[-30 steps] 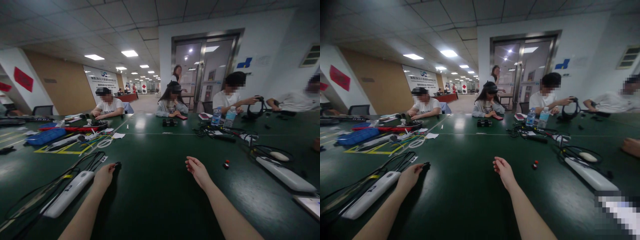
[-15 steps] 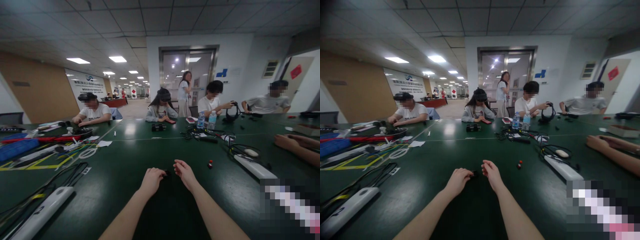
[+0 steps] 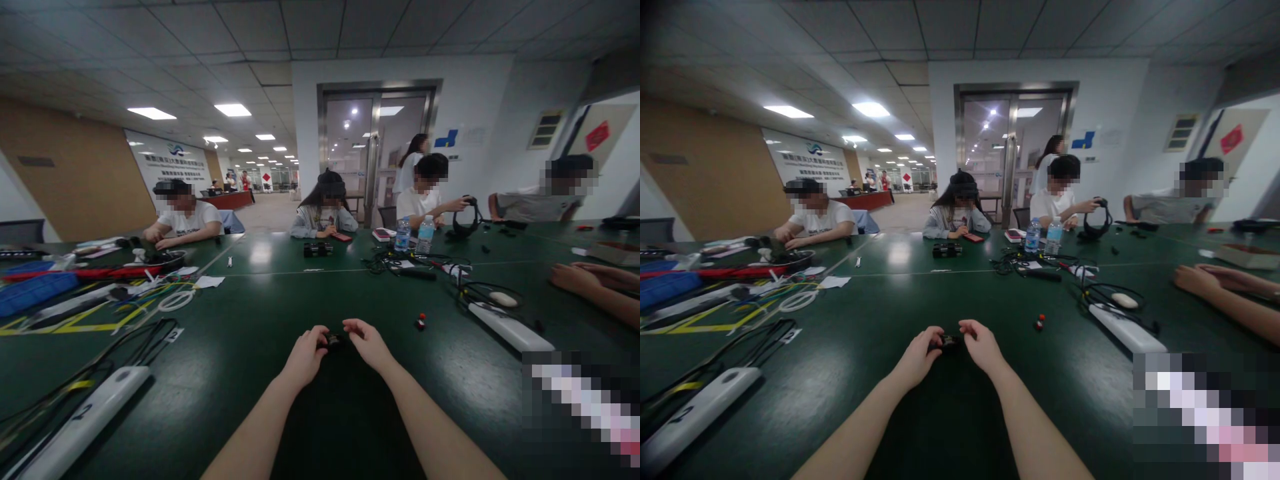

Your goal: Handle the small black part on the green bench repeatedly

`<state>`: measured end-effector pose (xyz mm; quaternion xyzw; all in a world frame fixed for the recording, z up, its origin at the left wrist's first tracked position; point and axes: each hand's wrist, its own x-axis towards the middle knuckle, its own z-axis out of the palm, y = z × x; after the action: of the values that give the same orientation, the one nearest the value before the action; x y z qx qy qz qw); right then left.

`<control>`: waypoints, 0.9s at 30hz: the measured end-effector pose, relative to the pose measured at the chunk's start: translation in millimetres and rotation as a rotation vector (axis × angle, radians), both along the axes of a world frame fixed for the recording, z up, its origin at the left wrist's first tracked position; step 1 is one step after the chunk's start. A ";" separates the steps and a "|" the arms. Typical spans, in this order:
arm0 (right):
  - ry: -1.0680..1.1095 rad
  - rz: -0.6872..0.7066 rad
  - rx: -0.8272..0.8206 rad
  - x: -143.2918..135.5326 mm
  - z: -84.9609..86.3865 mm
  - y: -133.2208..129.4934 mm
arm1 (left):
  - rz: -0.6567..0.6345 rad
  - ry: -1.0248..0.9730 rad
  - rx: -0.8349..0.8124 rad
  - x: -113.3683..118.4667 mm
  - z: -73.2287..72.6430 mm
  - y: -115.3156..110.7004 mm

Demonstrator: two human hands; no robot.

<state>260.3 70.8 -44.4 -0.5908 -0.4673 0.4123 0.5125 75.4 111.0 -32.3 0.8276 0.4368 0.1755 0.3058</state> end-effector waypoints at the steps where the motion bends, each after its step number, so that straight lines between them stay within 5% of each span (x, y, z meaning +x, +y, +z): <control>1: -0.028 0.017 0.005 -0.1 -0.4 -0.5 | 0.004 -0.012 -0.010 -0.5 -2.0 0.9; 14: -0.503 0.288 0.071 -9.1 11.5 -6.5 | 0.018 -0.131 -0.072 -0.2 -9.0 5.7; 27: -0.505 0.295 0.023 -9.9 14.6 -7.9 | 0.059 -0.154 -0.152 -0.2 -5.0 5.7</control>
<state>250.5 62.9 -29.7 -0.5945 -0.6655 0.3171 0.3211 75.2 116.7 -37.3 0.7727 0.4483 0.2139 0.3953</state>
